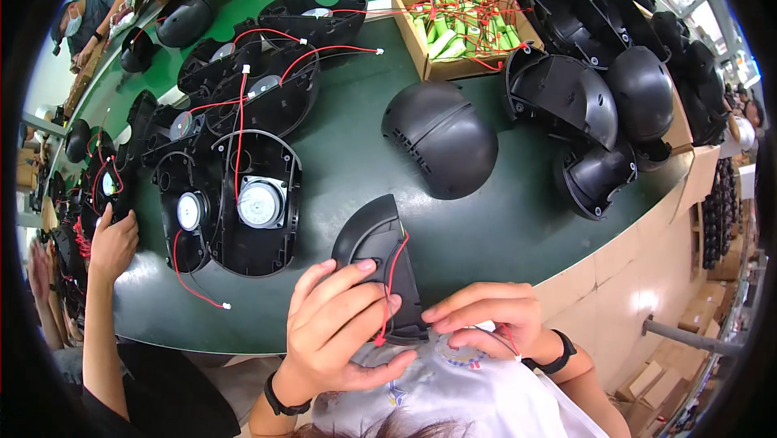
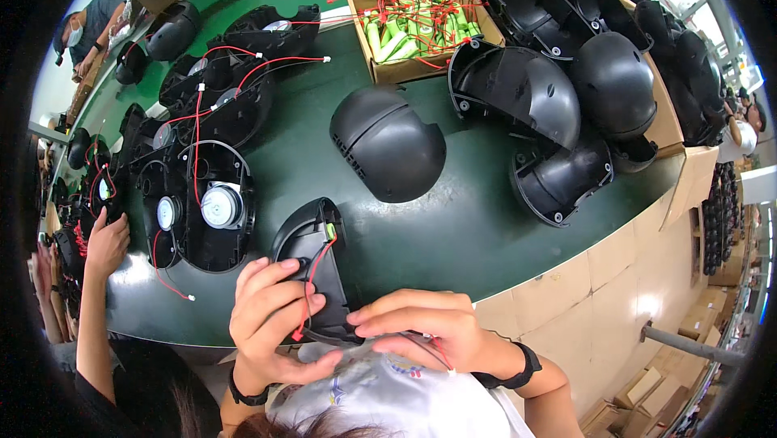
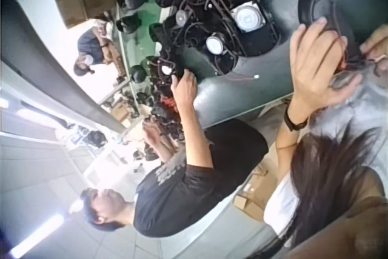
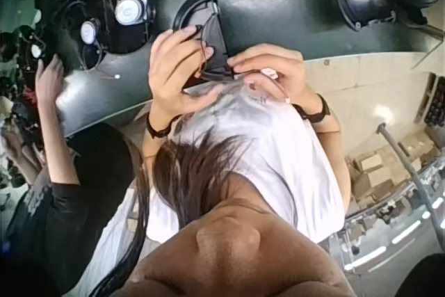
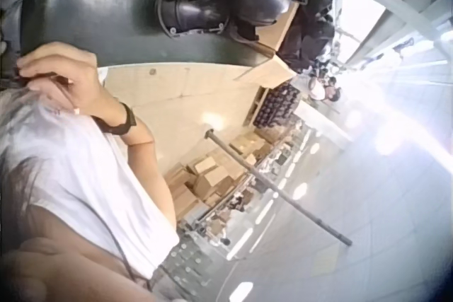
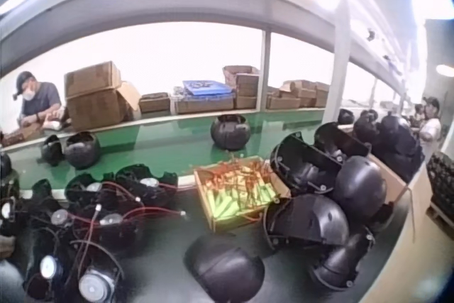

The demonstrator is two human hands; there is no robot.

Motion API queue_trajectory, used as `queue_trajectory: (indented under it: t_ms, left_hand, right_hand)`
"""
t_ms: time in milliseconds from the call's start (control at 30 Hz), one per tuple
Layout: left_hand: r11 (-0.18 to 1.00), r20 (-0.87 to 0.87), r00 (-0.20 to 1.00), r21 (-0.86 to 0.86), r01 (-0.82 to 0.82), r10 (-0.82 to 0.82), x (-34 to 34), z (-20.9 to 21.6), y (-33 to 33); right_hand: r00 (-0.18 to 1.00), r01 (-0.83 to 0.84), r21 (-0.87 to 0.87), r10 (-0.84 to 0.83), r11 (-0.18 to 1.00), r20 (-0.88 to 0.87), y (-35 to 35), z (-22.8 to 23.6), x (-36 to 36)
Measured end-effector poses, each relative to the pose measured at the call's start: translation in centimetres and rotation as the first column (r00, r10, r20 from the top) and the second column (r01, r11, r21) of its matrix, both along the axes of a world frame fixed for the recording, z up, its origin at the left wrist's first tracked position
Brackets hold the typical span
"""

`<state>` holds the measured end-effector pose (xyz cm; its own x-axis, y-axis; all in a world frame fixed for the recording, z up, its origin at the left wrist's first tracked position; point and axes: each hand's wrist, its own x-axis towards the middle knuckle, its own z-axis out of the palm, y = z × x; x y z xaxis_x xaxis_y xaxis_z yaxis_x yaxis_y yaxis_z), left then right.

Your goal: The recorder is assembling electronic speakers, connecting wires, and attaching housing components.

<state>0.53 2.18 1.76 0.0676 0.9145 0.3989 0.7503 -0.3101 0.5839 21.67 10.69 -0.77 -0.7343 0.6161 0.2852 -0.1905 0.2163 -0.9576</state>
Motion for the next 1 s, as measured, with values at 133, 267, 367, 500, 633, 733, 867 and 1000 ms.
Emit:
queue_trajectory:
  t_ms: [133, 267, 367, 500, 633, 733, 867, 1000]
  left_hand:
    - [0.999, -0.02, 1.0, 0.04, 0.002, -0.001, 0.3, -0.6, 0.8]
    - [1.0, -0.025, 1.0, 0.01, 0.009, -0.009, 0.5, -0.3, 1.0]
    - [0.999, 0.064, 0.998, -0.017, 0.027, -0.026, 0.6, -0.6, 1.6]
    - [0.999, 0.073, 0.997, 0.046, -0.009, 0.005, 1.3, -1.6, 1.8]
    - [0.996, 0.121, 0.991, 0.062, -0.067, 0.059, 1.8, -2.2, 1.6]
    - [0.993, 0.086, 0.994, 0.098, -0.073, 0.065, 1.9, -2.4, 1.8]
    - [0.986, 0.128, 0.99, 0.15, -0.077, 0.058, 1.9, -2.8, 1.8]
    - [0.975, 0.176, 0.98, 0.183, -0.128, 0.095, 2.1, -2.9, 2.0]
  right_hand:
    - [0.994, 0.069, 0.231, -0.087, 0.971, 0.066, 0.8, 0.6, -0.1]
    - [0.998, -0.068, 0.209, 0.068, 0.976, 0.007, 2.8, 2.2, -1.1]
    - [0.989, -0.142, 0.157, 0.148, 0.977, -0.026, 4.1, 3.0, -2.4]
    - [0.976, -0.218, 0.16, 0.219, 0.963, 0.01, 5.0, 4.1, -4.2]
    - [0.951, -0.307, 0.192, 0.304, 0.932, 0.047, 5.3, 5.8, -6.0]
    - [0.892, -0.444, 0.285, 0.45, 0.849, 0.049, 5.3, 6.0, -6.6]
    - [0.935, -0.328, 0.259, 0.352, 0.908, -0.051, 5.6, 6.1, -5.8]
    - [0.99, 0.009, 0.389, -0.062, 0.921, 0.125, 8.7, 5.4, -2.4]
